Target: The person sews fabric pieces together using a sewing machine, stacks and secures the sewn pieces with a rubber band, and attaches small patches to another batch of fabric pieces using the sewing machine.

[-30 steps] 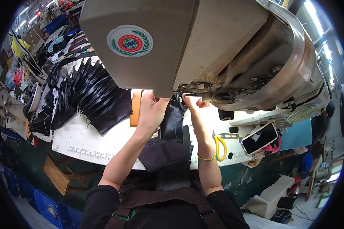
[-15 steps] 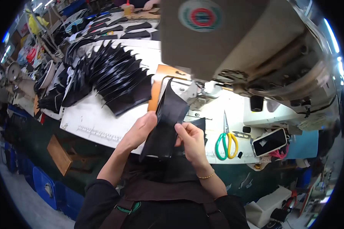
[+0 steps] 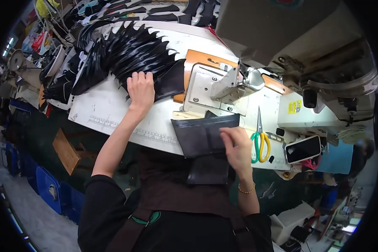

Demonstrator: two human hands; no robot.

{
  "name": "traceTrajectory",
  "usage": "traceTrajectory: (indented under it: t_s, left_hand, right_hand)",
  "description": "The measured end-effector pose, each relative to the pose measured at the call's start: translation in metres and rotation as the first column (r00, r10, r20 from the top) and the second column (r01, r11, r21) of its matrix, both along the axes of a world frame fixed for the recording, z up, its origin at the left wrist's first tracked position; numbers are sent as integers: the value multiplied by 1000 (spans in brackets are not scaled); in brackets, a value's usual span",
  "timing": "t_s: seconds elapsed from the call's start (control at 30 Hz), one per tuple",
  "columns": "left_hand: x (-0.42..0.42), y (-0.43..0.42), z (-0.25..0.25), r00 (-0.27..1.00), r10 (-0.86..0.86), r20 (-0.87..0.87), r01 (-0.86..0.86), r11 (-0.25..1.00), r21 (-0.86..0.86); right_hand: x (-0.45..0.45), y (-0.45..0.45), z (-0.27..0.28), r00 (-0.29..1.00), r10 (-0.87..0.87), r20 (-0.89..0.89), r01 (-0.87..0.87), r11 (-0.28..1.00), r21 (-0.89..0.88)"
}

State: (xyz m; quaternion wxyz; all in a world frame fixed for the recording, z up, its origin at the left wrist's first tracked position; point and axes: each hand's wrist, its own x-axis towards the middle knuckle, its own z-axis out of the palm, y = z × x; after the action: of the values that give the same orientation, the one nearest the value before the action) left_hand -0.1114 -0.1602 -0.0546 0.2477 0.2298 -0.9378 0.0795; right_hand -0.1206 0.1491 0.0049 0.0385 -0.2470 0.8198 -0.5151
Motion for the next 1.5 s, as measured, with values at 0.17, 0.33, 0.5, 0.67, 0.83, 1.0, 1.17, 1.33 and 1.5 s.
traceTrajectory:
  t_s: [0.17,0.33,0.5,0.67,0.83,1.0,1.17,1.33,1.5]
  left_hand:
    - [24,39,41,965,-121,-234,86,984,-154]
    - [82,93,71,935,-344,91,100,501,860]
    - [80,122,45,924,-324,-201,381,765,519]
    - [104,153,65,294,-922,-253,469,-91,878]
    - [106,193,9,218,-963,-160,757,64,650]
    - [99,193,4,436,-895,93,807,435,399]
    - [88,169,13,457,-854,-246,606,97,789]
    - [86,153,26,863,-326,-385,-139,-888,439]
    - [75,138,30,862,-433,-262,-174,-740,650]
  right_hand:
    - [1,5,-31,910,185,-372,-79,956,283]
    - [9,10,-36,973,34,-230,53,930,363]
    - [24,-4,-45,981,19,-193,93,828,552]
    - [12,-8,-46,993,89,-73,-38,851,524]
    - [-6,0,-24,919,145,368,-197,974,110]
    - [-20,25,13,911,126,392,47,913,-405]
    - [-14,62,40,990,37,132,60,751,-658]
    - [3,58,60,852,516,-88,-515,856,30]
    - [6,41,28,926,376,-27,-359,901,245]
